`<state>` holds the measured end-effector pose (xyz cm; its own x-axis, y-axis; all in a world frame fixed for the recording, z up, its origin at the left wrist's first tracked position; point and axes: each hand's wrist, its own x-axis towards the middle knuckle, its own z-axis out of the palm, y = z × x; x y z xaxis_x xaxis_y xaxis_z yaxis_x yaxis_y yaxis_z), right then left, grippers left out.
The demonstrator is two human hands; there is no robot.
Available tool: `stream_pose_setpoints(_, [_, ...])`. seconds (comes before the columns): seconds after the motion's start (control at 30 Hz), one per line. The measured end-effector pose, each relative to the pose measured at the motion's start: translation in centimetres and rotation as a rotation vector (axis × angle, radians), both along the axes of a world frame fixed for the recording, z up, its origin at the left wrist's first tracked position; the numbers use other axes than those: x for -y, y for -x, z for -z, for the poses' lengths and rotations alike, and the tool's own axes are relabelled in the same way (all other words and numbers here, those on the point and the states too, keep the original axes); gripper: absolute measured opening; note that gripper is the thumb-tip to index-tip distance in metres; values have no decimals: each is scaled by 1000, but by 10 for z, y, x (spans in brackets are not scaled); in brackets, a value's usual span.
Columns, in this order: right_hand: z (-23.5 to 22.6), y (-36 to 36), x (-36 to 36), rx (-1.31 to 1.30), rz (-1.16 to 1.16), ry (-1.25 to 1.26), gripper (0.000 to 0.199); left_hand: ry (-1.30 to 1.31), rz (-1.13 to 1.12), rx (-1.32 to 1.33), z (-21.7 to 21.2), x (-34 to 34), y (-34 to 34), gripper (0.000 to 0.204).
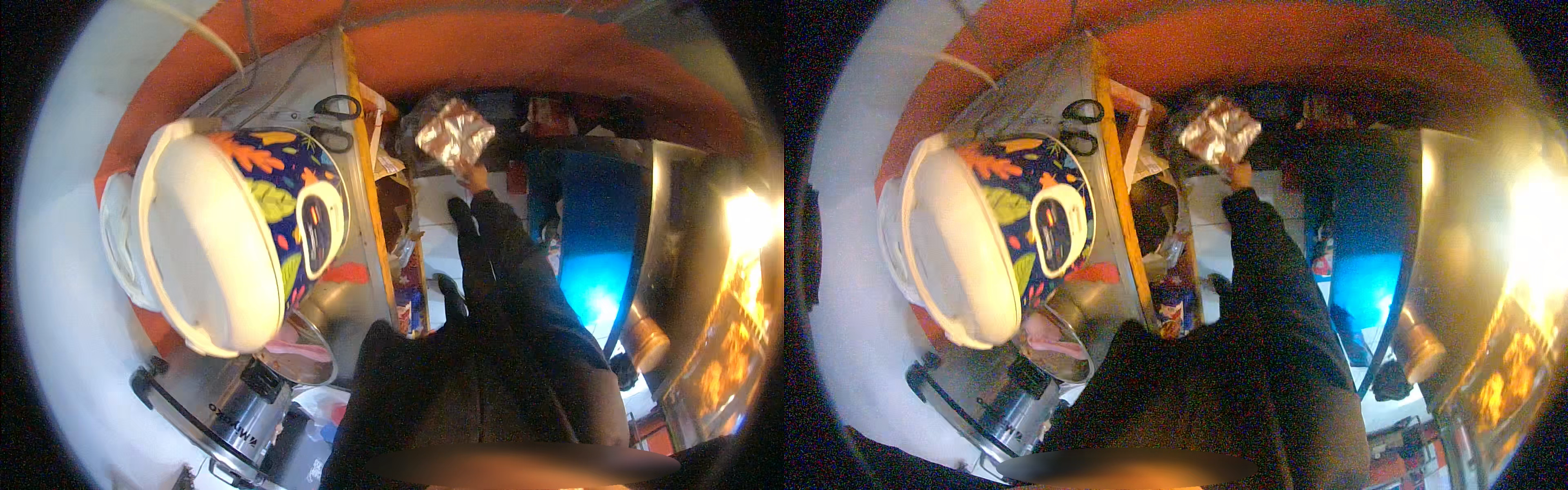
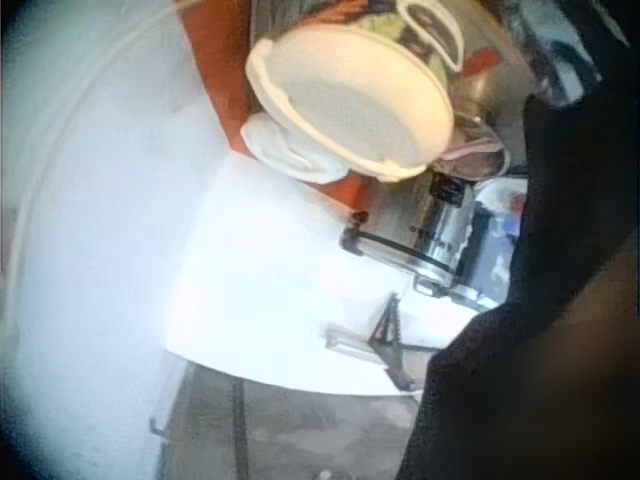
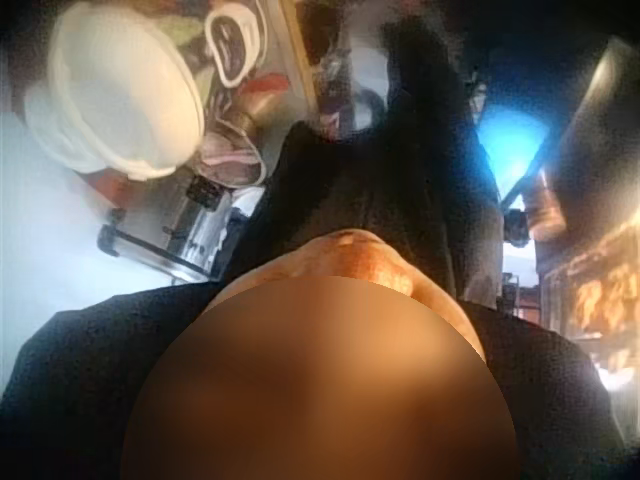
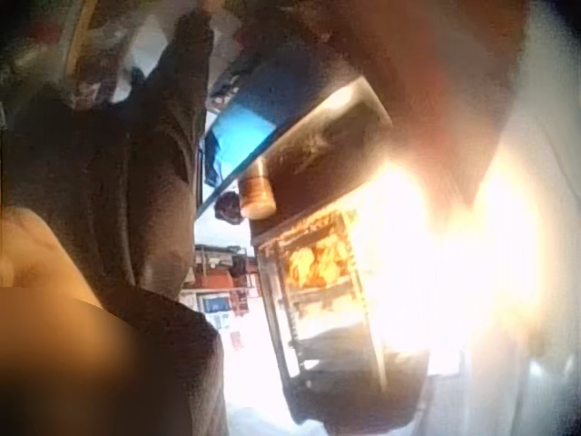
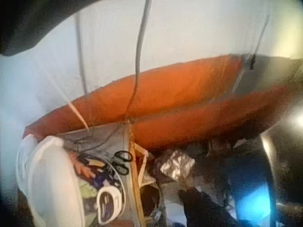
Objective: The person scoops a green paste from a small container into a sheet of aluminum foil, folds the foil into a sealed packet, and places it on a counter. They then handle a pink paper wrapper and a blue scoop, and scoop white rice from a large pot into a bowl.
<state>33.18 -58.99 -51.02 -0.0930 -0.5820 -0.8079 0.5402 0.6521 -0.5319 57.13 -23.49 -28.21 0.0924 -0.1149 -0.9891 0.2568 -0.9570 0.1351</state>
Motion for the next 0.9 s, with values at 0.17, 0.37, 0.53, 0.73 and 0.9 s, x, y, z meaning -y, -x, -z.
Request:
stream_pose_setpoints(0.17, [61, -35, -3, -447, -741, -52, 45, -81, -21, 28, -18, 15, 8, 40])
stream_pose_setpoints(0.37, [41, -55, 5, -832, -1065, -149, 50, -109, -23, 34, -17, 19, 11, 40])
stream_pose_setpoints(0.53, [-91, -42, 156, -899, -693, 239, 53, -61, 61, 18, 4, 6, 5, 40])
stream_pose_setpoints(0.73, [-216, -8, 59, -819, -602, 607, 57, 62, 329, -99, 18, -5, 7, 40])
stream_pose_setpoints(0.9, [-214, 26, -221, -633, -892, 448, 60, 217, 582, -190, 33, -30, 23, 40])
